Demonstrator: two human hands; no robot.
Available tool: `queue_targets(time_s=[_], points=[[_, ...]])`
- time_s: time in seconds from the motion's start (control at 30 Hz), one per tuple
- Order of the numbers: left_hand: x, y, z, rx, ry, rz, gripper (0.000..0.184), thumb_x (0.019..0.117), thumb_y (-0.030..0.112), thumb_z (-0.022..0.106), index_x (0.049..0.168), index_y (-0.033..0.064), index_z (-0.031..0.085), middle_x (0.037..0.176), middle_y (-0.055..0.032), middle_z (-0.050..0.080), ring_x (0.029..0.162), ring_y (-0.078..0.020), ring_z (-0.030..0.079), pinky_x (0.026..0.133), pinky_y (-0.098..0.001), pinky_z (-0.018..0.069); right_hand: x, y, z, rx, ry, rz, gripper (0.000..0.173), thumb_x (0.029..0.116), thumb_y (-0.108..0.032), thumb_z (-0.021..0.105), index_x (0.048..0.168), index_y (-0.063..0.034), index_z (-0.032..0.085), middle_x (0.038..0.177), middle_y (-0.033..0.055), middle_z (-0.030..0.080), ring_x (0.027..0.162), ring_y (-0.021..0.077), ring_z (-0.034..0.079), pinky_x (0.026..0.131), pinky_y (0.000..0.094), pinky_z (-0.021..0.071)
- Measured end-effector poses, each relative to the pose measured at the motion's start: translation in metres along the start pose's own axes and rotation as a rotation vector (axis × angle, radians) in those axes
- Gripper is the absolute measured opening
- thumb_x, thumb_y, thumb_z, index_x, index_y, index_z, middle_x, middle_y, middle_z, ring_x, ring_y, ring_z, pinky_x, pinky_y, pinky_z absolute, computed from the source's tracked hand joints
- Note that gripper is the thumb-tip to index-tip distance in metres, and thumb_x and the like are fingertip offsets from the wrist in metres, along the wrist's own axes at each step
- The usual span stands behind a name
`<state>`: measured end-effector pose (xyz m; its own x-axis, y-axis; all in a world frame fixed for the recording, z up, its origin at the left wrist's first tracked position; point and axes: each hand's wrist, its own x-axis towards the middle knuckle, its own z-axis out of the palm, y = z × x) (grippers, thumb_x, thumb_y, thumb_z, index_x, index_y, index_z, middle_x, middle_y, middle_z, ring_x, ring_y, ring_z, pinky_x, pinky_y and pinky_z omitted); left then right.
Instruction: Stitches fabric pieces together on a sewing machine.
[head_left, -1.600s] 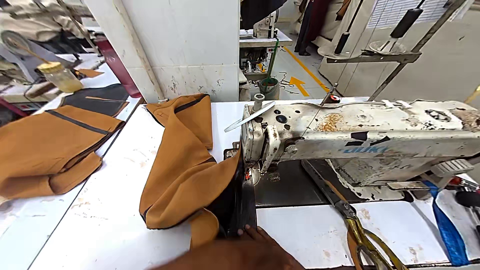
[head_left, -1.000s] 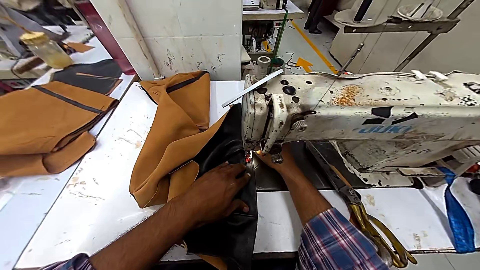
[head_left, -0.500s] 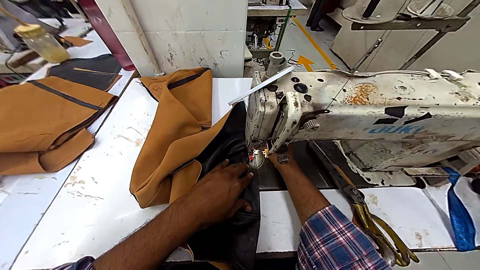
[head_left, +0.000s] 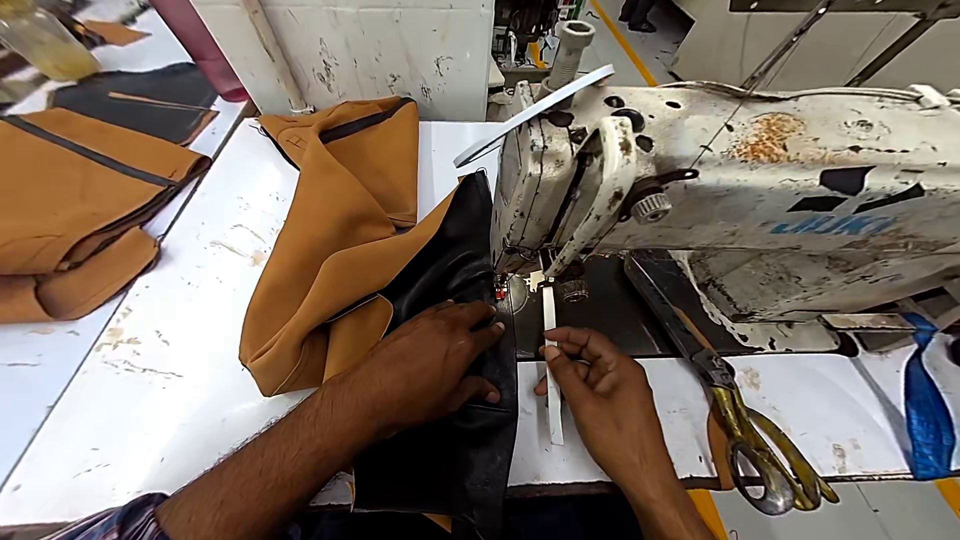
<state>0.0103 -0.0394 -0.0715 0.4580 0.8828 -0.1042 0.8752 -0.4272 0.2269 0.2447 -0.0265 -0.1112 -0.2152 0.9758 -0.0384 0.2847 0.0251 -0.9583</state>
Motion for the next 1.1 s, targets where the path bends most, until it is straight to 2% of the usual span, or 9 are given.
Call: queue_targets(time_s=[0.13, 0.27, 0.37, 0.5, 1.1], points=[[0.001, 0.0, 0.0, 0.02, 0.01, -0.005, 0.068, 0.0922, 0.063, 0.061, 0.143, 0.0187, 0.061, 0.152, -0.0042, 0.052, 0.141, -0.019, 0.048, 0.12, -0.0437, 0.0372, 0.0, 0.004, -0.001, 0.018, -0.016, -0.056, 0.019, 0.1039, -0.022, 0.059, 0.114, -0.0157, 0.074, 0.077, 0.0028, 0.074, 0.061, 0.0177, 0.069, 0.054, 0.0295, 0.059], [0.0, -0.001, 0.0, 0.017, 0.02, 0.0, 0.068, 0.0915, 0.065, 0.061, 0.142, 0.0199, 0.062, 0.151, -0.0027, 0.052, 0.139, -0.0175, 0.05, 0.117, -0.0403, 0.0399, -0.002, 0.005, 0.0, 0.014, -0.033, -0.085, 0.019, 0.1022, -0.022, 0.062, 0.116, -0.0177, 0.075, 0.074, 0.0018, 0.072, 0.057, 0.015, 0.066, 0.05, 0.0266, 0.0553], [-0.001, -0.001, 0.001, 0.011, 0.018, -0.011, 0.068, 0.0913, 0.065, 0.061, 0.143, 0.0206, 0.061, 0.152, -0.0022, 0.052, 0.14, -0.0164, 0.049, 0.118, -0.0385, 0.0395, -0.001, 0.002, 0.001, 0.007, -0.071, -0.064, 0.021, 0.1011, -0.022, 0.064, 0.119, -0.02, 0.075, 0.075, 0.0011, 0.073, 0.058, 0.0147, 0.066, 0.05, 0.0265, 0.0555], [0.0, 0.0, -0.001, 0.005, 0.01, -0.023, 0.07, 0.0901, 0.064, 0.063, 0.144, 0.02, 0.061, 0.151, -0.0028, 0.052, 0.139, -0.0164, 0.049, 0.117, -0.0373, 0.0405, 0.003, -0.006, 0.003, 0.02, -0.147, -0.022, 0.02, 0.0999, -0.021, 0.067, 0.118, -0.0199, 0.076, 0.081, 0.0012, 0.075, 0.058, 0.0154, 0.068, 0.052, 0.0275, 0.0593], [-0.001, -0.002, 0.002, -0.017, 0.052, 0.008, 0.066, 0.0899, 0.063, 0.063, 0.141, 0.021, 0.063, 0.147, -0.0022, 0.054, 0.136, -0.0161, 0.052, 0.113, -0.0356, 0.0436, 0.028, -0.02, 0.011, 0.046, -0.247, 0.104, 0.017, 0.1012, -0.017, 0.066, 0.116, -0.0123, 0.074, 0.087, 0.0043, 0.075, 0.062, 0.0166, 0.07, 0.054, 0.0299, 0.0613]])
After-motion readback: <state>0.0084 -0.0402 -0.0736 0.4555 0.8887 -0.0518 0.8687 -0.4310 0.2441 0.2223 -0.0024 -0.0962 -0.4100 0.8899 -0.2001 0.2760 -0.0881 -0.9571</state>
